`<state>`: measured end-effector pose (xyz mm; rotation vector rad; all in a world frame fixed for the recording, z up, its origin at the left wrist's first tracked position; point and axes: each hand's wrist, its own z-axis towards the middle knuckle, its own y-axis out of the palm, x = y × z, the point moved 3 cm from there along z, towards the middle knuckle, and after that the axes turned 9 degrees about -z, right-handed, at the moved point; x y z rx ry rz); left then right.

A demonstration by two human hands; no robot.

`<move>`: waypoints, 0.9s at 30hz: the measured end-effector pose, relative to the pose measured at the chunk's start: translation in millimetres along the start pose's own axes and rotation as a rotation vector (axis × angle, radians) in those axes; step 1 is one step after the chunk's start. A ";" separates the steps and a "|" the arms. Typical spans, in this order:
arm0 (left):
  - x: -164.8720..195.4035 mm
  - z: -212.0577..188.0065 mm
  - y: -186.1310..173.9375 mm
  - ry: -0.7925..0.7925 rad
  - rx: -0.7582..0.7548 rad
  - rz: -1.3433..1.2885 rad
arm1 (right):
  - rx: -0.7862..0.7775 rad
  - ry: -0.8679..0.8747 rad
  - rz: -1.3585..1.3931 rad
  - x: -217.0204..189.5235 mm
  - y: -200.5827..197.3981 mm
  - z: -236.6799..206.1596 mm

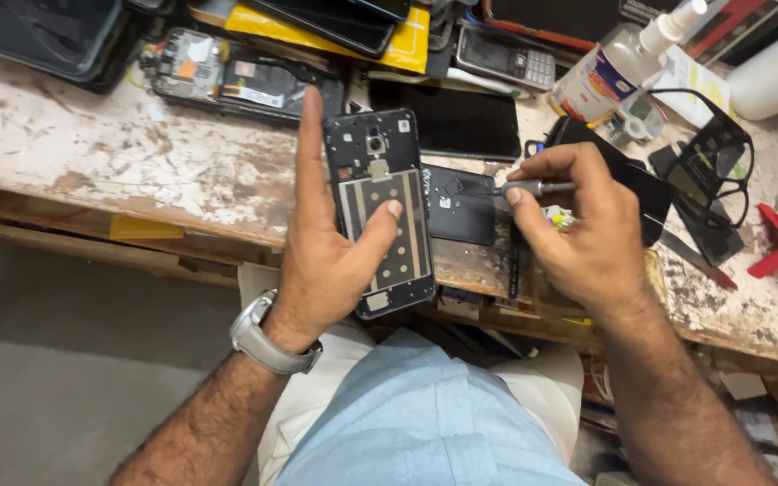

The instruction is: The person uses a screwdriver to remove screws from the back of a disassembled smartphone. They hold the phone with one hand and turn the screwdriver with the other, working on the internal frame.

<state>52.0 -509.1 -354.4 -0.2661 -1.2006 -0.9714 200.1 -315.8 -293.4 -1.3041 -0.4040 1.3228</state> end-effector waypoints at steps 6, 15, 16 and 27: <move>-1.1 0.7 5.0 0.058 -0.007 0.025 | -0.015 0.004 0.027 9.1 10.0 -8.9; 1.4 3.1 10.3 -0.001 -0.012 0.137 | 0.103 -0.009 0.208 -11.7 -3.7 -17.4; 1.9 3.5 10.9 -0.039 -0.005 0.129 | 0.115 -0.017 0.252 -17.8 -5.2 -19.1; 9.6 4.2 12.1 -0.050 -0.002 0.210 | 0.119 -0.150 0.303 -53.6 -2.6 -23.1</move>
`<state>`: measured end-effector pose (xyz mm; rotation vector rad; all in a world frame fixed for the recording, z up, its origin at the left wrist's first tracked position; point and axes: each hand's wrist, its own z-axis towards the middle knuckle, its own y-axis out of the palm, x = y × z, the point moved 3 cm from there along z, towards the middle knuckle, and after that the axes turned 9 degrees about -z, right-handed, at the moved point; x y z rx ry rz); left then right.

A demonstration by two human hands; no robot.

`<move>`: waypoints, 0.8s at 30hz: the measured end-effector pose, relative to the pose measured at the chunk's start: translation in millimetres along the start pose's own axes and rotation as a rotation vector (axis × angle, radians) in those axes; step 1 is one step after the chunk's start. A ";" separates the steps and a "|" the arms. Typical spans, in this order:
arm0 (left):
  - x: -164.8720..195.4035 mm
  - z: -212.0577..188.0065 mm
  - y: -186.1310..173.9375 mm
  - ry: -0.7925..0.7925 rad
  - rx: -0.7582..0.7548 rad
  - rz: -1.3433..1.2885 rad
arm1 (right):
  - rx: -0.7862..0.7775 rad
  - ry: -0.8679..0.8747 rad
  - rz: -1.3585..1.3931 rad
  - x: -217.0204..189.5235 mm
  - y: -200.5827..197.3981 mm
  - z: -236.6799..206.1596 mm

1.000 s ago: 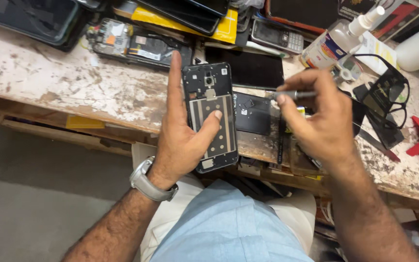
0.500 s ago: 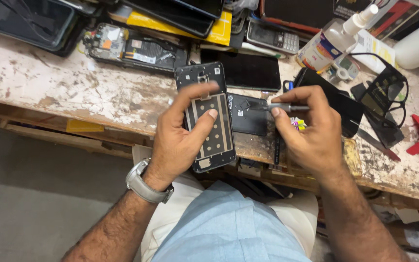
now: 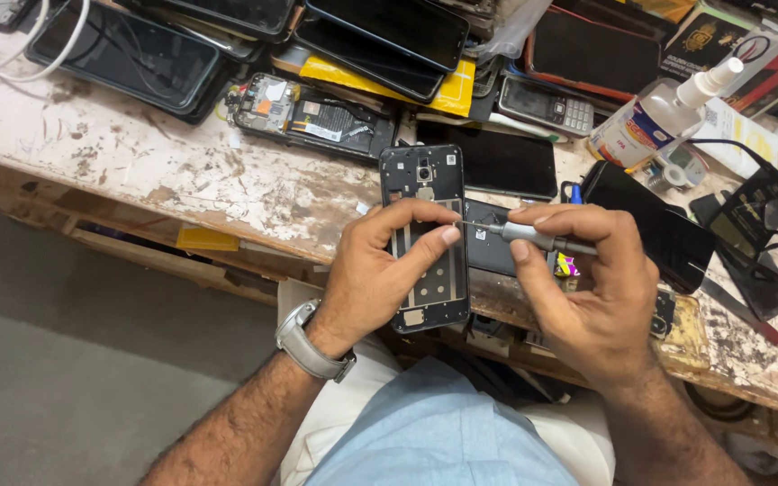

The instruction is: The person uses a screwdriver to remove screws from the back of a disassembled smartphone. They hold the phone with one hand and turn the screwdriver with the other, working on the internal frame.

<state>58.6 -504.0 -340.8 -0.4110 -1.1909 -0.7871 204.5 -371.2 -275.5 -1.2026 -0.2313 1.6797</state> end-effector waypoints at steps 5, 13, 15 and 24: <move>-7.5 -0.5 -0.4 -0.046 0.015 -0.010 | -0.008 -0.028 0.002 3.1 3.5 -1.9; -7.8 -1.0 -1.7 -0.009 0.015 -0.013 | -0.012 -0.069 0.001 2.7 5.2 -2.8; -8.3 -1.3 -1.6 -0.024 0.015 -0.013 | -0.017 -0.064 0.013 3.1 5.9 -3.0; -9.7 -0.4 -1.9 0.001 0.017 0.014 | -0.031 -0.073 -0.018 4.7 6.2 -2.4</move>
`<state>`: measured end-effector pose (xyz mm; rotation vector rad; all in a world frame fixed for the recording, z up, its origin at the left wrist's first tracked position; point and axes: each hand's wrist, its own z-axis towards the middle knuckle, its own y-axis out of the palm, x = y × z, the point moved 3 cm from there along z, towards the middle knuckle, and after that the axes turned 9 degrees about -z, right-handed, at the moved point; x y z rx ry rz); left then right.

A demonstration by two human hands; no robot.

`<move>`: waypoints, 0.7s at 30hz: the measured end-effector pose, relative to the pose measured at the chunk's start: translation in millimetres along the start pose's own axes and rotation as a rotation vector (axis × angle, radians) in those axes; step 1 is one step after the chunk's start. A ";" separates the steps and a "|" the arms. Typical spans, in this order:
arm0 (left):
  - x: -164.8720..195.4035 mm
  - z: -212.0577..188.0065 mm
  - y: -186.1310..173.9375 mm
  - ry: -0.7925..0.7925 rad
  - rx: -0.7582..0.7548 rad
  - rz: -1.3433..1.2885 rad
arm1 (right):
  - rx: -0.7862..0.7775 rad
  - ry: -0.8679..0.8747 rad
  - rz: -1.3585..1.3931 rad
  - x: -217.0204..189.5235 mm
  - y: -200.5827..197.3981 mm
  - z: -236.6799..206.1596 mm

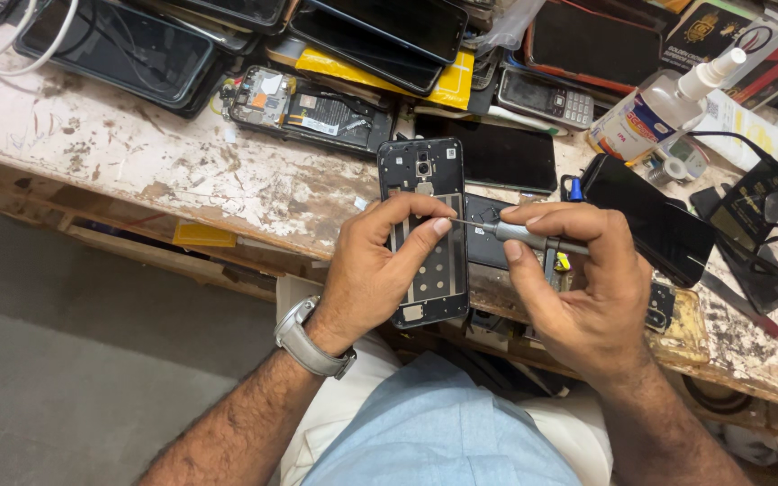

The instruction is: The person uses a screwdriver to remove screws from the back of a disassembled smartphone. They hold the phone with one hand and turn the screwdriver with the other, working on the internal frame.

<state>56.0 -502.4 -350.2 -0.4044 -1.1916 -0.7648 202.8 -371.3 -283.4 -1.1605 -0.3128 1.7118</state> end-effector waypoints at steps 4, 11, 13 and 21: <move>-0.5 -0.2 0.5 -0.005 0.000 0.002 | -0.007 0.005 0.016 -1.2 -0.5 -0.1; 0.6 -0.6 -0.8 -0.016 0.001 -0.007 | 0.010 0.061 0.019 -4.2 -4.3 0.4; 1.2 -0.4 -1.3 -0.011 0.004 -0.026 | 0.020 0.071 0.006 -4.7 -6.3 0.7; 5.2 -1.4 -2.9 -0.027 -0.032 0.031 | 0.062 -0.073 0.046 -5.1 -8.6 23.4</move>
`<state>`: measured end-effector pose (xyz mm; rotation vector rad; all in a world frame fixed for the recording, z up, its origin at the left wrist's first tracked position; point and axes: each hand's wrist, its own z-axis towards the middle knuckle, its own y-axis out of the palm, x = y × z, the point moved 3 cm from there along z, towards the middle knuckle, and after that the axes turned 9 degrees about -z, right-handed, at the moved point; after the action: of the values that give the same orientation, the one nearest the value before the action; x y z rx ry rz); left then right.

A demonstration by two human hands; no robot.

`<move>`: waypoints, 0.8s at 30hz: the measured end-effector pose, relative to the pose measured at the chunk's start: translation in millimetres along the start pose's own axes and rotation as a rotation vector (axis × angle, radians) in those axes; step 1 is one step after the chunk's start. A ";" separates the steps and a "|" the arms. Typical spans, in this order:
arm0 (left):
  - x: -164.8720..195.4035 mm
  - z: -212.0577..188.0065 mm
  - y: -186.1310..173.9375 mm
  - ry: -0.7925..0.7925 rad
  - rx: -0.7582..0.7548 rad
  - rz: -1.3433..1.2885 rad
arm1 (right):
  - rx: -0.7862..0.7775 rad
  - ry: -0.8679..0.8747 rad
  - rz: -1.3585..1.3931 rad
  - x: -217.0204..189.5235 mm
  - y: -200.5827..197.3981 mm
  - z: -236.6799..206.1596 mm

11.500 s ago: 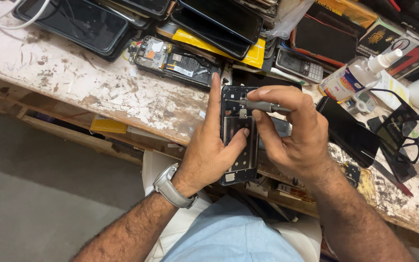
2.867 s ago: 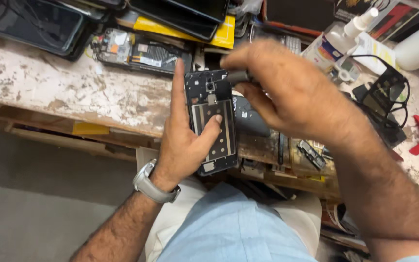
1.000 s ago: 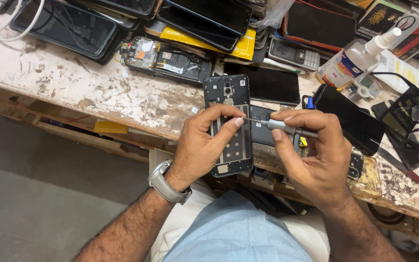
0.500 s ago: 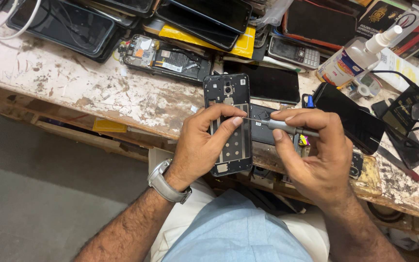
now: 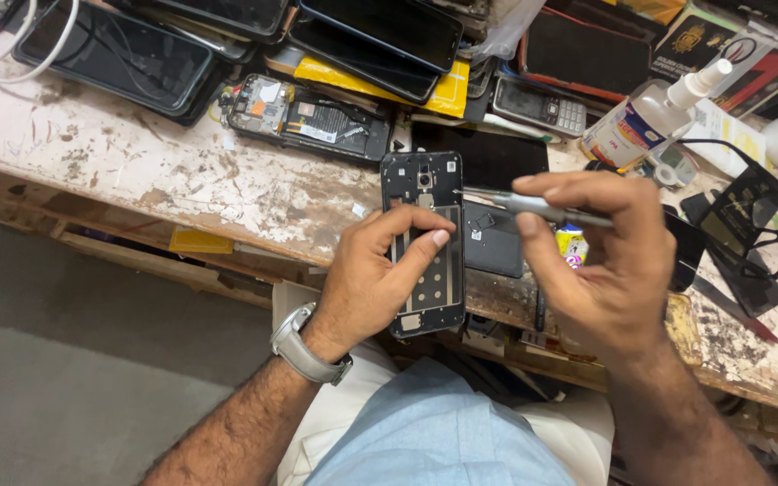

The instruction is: The person uses a screwdriver to remove screws from the back of a disassembled smartphone. They hold the phone with one hand and turn the screwdriver with the other, working on the internal frame.

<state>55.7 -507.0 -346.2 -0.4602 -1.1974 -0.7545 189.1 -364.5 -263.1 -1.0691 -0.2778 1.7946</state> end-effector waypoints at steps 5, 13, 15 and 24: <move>6.3 -0.2 -3.1 0.039 -0.003 0.019 | -0.062 -0.109 -0.065 -3.8 15.8 23.2; 7.4 -0.5 -15.0 0.041 -0.012 0.046 | -0.089 -0.093 -0.119 -10.5 33.6 38.3; 6.4 -0.4 -17.2 0.039 -0.012 0.037 | -0.094 -0.098 -0.131 -10.6 36.1 40.0; 8.3 -1.6 -19.8 0.048 -0.018 0.048 | -0.102 -0.131 -0.178 -13.7 39.0 42.6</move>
<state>43.6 -523.7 -340.1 -0.4813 -1.1322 -0.7317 133.4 -383.5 -254.4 -0.9661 -0.5329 1.7069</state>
